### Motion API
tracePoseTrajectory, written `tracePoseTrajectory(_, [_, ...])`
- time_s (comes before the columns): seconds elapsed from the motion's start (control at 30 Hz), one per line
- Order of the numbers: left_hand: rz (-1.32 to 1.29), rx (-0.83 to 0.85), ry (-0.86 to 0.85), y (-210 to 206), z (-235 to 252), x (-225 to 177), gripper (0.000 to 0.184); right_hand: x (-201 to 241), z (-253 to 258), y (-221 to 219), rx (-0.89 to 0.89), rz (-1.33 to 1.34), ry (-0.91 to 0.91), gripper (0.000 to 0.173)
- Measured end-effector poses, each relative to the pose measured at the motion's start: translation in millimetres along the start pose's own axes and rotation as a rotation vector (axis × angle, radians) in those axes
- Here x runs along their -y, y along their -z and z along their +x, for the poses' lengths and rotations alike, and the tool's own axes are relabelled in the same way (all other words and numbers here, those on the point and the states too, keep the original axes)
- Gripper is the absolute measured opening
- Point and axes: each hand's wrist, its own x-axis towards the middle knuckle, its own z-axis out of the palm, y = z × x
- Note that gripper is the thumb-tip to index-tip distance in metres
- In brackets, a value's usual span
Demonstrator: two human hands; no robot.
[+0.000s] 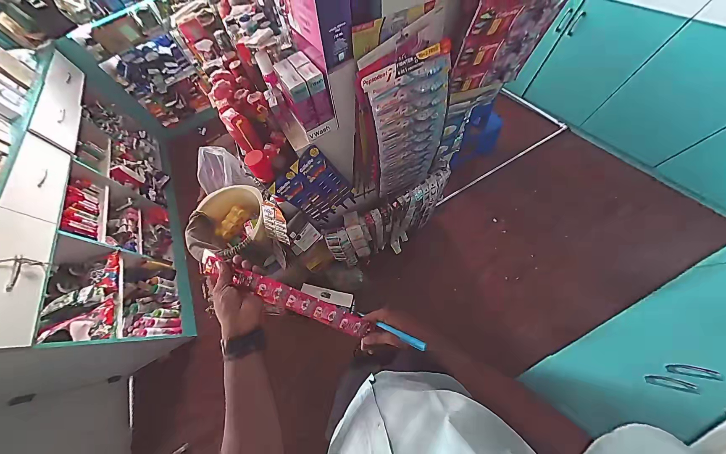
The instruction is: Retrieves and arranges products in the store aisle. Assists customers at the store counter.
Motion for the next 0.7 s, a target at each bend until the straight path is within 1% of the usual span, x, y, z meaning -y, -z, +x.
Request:
tracePoseTrajectory(0.03, [0.014, 0.000, 0.023, 21, 23, 12, 0.034, -5, -5, 2, -0.041, 0.075, -0.003, 0.021])
tracePoseTrajectory(0.07, [0.032, 0.045, 0.072, 45, 39, 31, 0.042, -4, -9, 2, -0.094, 0.146, -0.032, 0.021])
tracePoseTrajectory(0.1, [0.068, 0.081, 0.149, 64, 41, 54, 0.052, 1, -12, 3, -0.144, 0.221, -0.084, 0.021])
tracePoseTrajectory(0.13, [0.109, 0.077, 0.272, 76, 31, 81, 0.063, 8, -12, 6, -0.184, 0.291, -0.134, 0.021])
tracePoseTrajectory(0.2, [0.260, 0.024, 0.623, 85, -9, 137, 0.091, 20, -12, 12, -0.232, 0.372, -0.228, 0.026])
tracePoseTrajectory(0.23, [0.339, 0.030, 0.783, 85, -32, 162, 0.096, 21, -14, 14, -0.250, 0.381, -0.265, 0.027])
tracePoseTrajectory(0.27, [0.375, 0.065, 0.923, 83, -50, 183, 0.095, 21, -18, 16, -0.269, 0.373, -0.300, 0.027])
tracePoseTrajectory(0.3, [0.356, 0.097, 1.025, 77, -62, 200, 0.088, 20, -22, 18, -0.289, 0.356, -0.349, 0.029])
tracePoseTrajectory(0.33, [0.322, 0.145, 1.079, 68, -66, 215, 0.077, 21, -25, 21, -0.307, 0.331, -0.402, 0.030])
tracePoseTrajectory(0.37, [0.272, 0.185, 1.110, 63, -63, 227, 0.065, 19, -30, 24, -0.326, 0.315, -0.450, 0.031])
tracePoseTrajectory(0.4, [0.256, 0.202, 1.098, 59, -57, 239, 0.052, 16, -36, 26, -0.351, 0.305, -0.483, 0.031])
tracePoseTrajectory(0.47, [0.268, 0.143, 1.018, 53, -41, 267, 0.030, 8, -49, 31, -0.419, 0.304, -0.521, 0.033])
tracePoseTrajectory(0.53, [0.255, 0.103, 0.956, 40, -27, 289, 0.024, 1, -59, 42, -0.467, 0.335, -0.514, 0.034])
tracePoseTrajectory(0.6, [0.270, 0.071, 0.894, 20, -17, 310, 0.024, -1, -67, 59, -0.481, 0.366, -0.508, 0.035])
tracePoseTrajectory(0.63, [0.284, 0.031, 0.869, 11, -10, 323, 0.026, -1, -70, 69, -0.487, 0.383, -0.511, 0.034])
tracePoseTrajectory(0.7, [0.302, -0.062, 0.839, -11, 7, 351, 0.019, -6, -71, 94, -0.523, 0.423, -0.514, 0.038])
